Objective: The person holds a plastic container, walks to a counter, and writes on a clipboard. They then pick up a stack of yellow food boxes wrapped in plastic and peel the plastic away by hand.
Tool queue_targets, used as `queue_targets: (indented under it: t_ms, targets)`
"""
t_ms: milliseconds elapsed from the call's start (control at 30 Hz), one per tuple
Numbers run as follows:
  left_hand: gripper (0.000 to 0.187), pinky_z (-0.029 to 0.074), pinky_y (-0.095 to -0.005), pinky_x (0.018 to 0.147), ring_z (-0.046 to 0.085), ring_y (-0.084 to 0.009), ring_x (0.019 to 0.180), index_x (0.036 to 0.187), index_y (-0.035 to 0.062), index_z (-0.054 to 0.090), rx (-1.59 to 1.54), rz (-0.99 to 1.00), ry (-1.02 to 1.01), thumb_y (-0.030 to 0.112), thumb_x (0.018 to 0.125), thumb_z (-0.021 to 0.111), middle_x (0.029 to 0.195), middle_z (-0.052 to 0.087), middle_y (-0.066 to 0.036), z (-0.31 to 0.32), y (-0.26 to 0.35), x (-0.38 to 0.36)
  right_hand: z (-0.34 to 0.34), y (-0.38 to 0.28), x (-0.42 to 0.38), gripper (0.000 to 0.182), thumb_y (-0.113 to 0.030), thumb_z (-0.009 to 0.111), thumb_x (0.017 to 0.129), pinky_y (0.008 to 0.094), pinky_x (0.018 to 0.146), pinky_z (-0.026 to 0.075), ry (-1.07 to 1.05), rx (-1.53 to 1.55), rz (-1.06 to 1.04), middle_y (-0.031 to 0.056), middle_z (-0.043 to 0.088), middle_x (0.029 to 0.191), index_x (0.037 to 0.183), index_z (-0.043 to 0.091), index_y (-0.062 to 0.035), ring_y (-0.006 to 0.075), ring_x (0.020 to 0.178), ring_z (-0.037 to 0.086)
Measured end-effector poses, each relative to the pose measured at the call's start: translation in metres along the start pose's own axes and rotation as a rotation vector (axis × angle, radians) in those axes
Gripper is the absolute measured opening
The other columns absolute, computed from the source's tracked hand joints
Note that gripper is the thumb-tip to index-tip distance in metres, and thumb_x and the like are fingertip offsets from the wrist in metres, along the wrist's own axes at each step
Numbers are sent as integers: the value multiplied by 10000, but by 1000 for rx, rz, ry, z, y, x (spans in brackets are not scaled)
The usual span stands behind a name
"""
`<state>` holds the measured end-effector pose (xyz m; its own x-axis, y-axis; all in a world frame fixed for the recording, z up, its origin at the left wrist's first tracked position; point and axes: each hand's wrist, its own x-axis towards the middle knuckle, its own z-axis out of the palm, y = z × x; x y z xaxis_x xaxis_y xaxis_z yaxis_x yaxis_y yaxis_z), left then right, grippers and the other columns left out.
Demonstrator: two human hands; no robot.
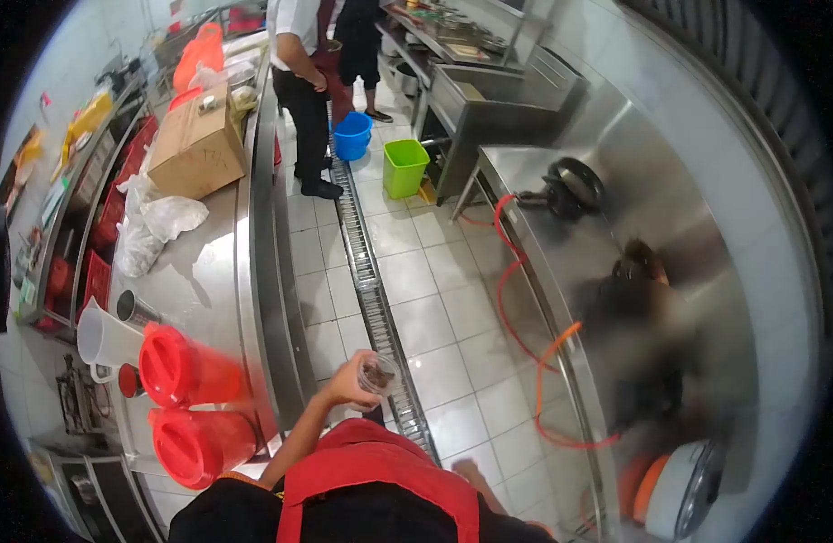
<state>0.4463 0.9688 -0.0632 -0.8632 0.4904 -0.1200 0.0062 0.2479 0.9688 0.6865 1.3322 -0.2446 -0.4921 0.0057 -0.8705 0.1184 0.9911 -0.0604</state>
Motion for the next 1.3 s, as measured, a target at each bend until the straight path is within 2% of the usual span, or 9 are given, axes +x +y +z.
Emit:
queue_targets:
  t_ms: [133, 500, 700, 800, 867, 900, 1033, 1133, 1300]
  targets:
    - [919, 450, -365, 924, 584, -298, 1075, 1273, 81, 414, -39, -46, 138, 304, 504, 864, 1137, 592, -143, -41, 10, 48, -45, 23, -15, 223, -247, 590, 827, 364, 591, 512, -21, 632, 197, 64, 677, 748, 847, 671, -40, 194, 657, 642]
    - [909, 453, -354, 944, 582, -278, 1089, 1265, 59, 421, -85, -144, 62, 295, 516, 880, 1112, 599, -145, -55, -59, 186, -282, 34, 141, 328, -369, 584, 833, 387, 584, 492, -236, 598, 152, 52, 651, 746, 835, 645, -46, 173, 651, 603]
    - [928, 457, -351, 944, 580, -262, 1092, 1278, 35, 404, -77, -107, 117, 260, 515, 880, 1160, 572, -153, -97, -43, 279, -458, -62, 245, 379, -424, 581, 836, 398, 581, 483, -471, 593, 158, 46, 639, 745, 829, 634, -49, 163, 648, 585]
    - [931, 459, -358, 941, 580, -258, 1090, 1282, 34, 396, -66, -216, 248, 253, 515, 877, 1156, 574, -147, -117, -41, 322, -504, -106, 277, 365, -399, 566, 873, 366, 534, 458, -585, 255, 72, 50, 595, 661, 794, 634, -50, 152, 635, 582]
    - [940, 460, -360, 940, 581, -262, 1086, 1280, 33, 392, -107, -254, 248, 258, 511, 883, 1154, 574, -151, -131, -61, 350, -508, -108, 323, 421, -487, 613, 842, 323, 452, 376, -752, 48, -202, 16, 552, 613, 753, 642, -76, 125, 482, 438]
    - [947, 460, -361, 939, 581, -266, 1087, 1280, 34, 391, -152, -269, 265, 265, 508, 888, 1154, 573, -155, -137, -71, 364, -524, -104, 336, 376, -403, 588, 881, 312, 499, 372, -670, -140, -649, -8, 537, 631, 735, 583, -56, 117, 555, 451]
    - [949, 461, -362, 939, 580, -272, 1090, 1275, 37, 393, -268, -315, 285, 267, 509, 903, 1163, 570, -165, -163, -110, 421, -576, -91, 338, 323, -282, 550, 903, 299, 532, 371, -611, 484, -424, -20, 529, 644, 689, 529, -41, 105, 610, 454]
    - [924, 460, -365, 938, 579, -274, 1087, 1263, 36, 401, -286, -379, 290, 242, 513, 900, 1164, 565, -159, -180, -133, 469, -621, -87, 335, 187, -193, 561, 854, 313, 509, 396, -623, 556, -774, 10, 552, 643, 775, 627, -37, 128, 552, 487]
    - [928, 458, -361, 944, 578, -273, 1080, 1259, 30, 404, -214, -387, 379, 228, 500, 899, 1146, 566, -160, -188, -174, 545, -702, -135, 372, 145, -128, 512, 835, 266, 495, 410, -1302, 35, -363, 36, 617, 686, 766, 593, -30, 116, 561, 552]
